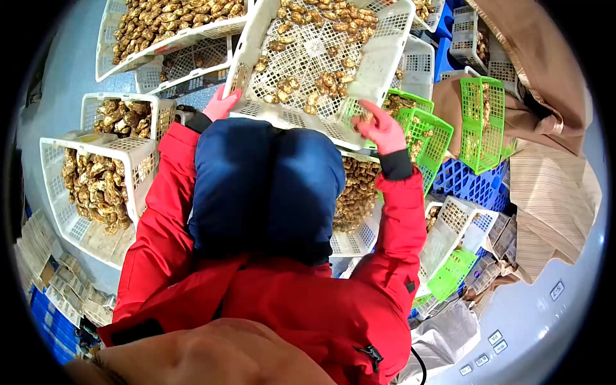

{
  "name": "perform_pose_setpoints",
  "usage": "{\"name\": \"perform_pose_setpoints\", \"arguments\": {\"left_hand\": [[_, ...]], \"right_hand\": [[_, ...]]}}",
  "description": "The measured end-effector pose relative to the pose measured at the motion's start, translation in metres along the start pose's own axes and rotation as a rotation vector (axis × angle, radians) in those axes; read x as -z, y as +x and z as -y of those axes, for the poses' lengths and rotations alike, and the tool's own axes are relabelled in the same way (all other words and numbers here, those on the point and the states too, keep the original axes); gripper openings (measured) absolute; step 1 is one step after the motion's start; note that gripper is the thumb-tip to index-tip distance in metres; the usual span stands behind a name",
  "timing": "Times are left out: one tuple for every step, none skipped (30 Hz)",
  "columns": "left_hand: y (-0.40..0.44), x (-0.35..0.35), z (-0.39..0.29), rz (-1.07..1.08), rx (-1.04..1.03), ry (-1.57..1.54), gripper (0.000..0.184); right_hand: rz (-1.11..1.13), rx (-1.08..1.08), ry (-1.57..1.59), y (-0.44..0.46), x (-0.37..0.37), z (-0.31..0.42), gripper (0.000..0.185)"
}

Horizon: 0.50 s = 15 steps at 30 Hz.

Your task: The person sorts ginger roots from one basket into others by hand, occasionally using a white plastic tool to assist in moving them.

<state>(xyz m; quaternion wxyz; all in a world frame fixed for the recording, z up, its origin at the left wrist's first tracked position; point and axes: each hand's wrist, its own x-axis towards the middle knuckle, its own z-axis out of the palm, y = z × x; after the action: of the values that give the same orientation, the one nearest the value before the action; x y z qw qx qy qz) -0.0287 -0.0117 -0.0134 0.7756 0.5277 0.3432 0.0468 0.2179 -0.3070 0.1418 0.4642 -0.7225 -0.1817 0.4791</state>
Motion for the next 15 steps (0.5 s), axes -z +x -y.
{"name": "perform_pose_setpoints", "arguments": {"left_hand": [[0.0,0.001,0.001,-0.004,0.009,-0.028,0.052],[0.001,0.001,0.004,-0.009,0.016,-0.057,0.052],[0.002,0.001,0.006,-0.015,0.023,-0.085,0.051],[0.002,0.001,0.006,-0.017,-0.012,-0.079,0.05],[0.003,0.001,0.006,-0.02,-0.014,-0.043,0.05],[0.004,0.002,0.005,-0.023,-0.015,-0.007,0.051],[0.003,0.001,0.004,-0.026,-0.013,0.028,0.051],[0.001,0.0,0.001,-0.025,-0.006,-0.009,0.05],[0.001,-0.001,0.002,-0.014,-0.003,-0.03,0.05],[0.002,0.0,0.002,-0.006,0.0,-0.052,0.05],[0.003,0.002,0.004,0.001,0.003,-0.074,0.05],[0.003,0.005,0.009,-0.004,-0.015,-0.052,0.051],[0.001,0.003,0.005,-0.013,-0.004,-0.059,0.052],[-0.002,-0.002,-0.003,-0.022,0.009,-0.066,0.052],[-0.004,-0.004,-0.007,-0.032,0.021,-0.073,0.053]], "right_hand": [[0.021,-0.051,0.005,-0.024,0.007,-0.011,0.051],[0.05,-0.139,-0.134,-0.046,0.01,-0.02,0.052],[0.081,-0.227,-0.273,-0.066,0.014,-0.031,0.053],[0.112,-0.252,-0.369,-0.08,0.008,-0.035,0.051],[0.142,-0.274,-0.466,-0.087,0.004,-0.038,0.05],[0.036,-0.309,-0.694,-0.09,0.01,-0.035,0.044],[-0.065,-0.324,-0.662,-0.078,0.008,-0.023,0.043],[-0.108,-0.241,-0.568,-0.058,0.006,-0.018,0.041],[-0.152,-0.156,-0.471,-0.034,0.003,-0.016,0.04],[-0.135,-0.038,-0.58,-0.002,-0.007,-0.015,0.039],[-0.115,0.082,-0.688,0.032,-0.024,-0.013,0.039],[-0.048,-0.012,-0.788,0.06,-0.052,0.009,0.04],[-0.008,0.123,-0.969,0.098,-0.069,-0.009,0.04],[0.032,0.126,-1.109,0.131,-0.088,-0.02,0.039],[0.075,0.131,-1.249,0.158,-0.101,-0.031,0.039]]}}
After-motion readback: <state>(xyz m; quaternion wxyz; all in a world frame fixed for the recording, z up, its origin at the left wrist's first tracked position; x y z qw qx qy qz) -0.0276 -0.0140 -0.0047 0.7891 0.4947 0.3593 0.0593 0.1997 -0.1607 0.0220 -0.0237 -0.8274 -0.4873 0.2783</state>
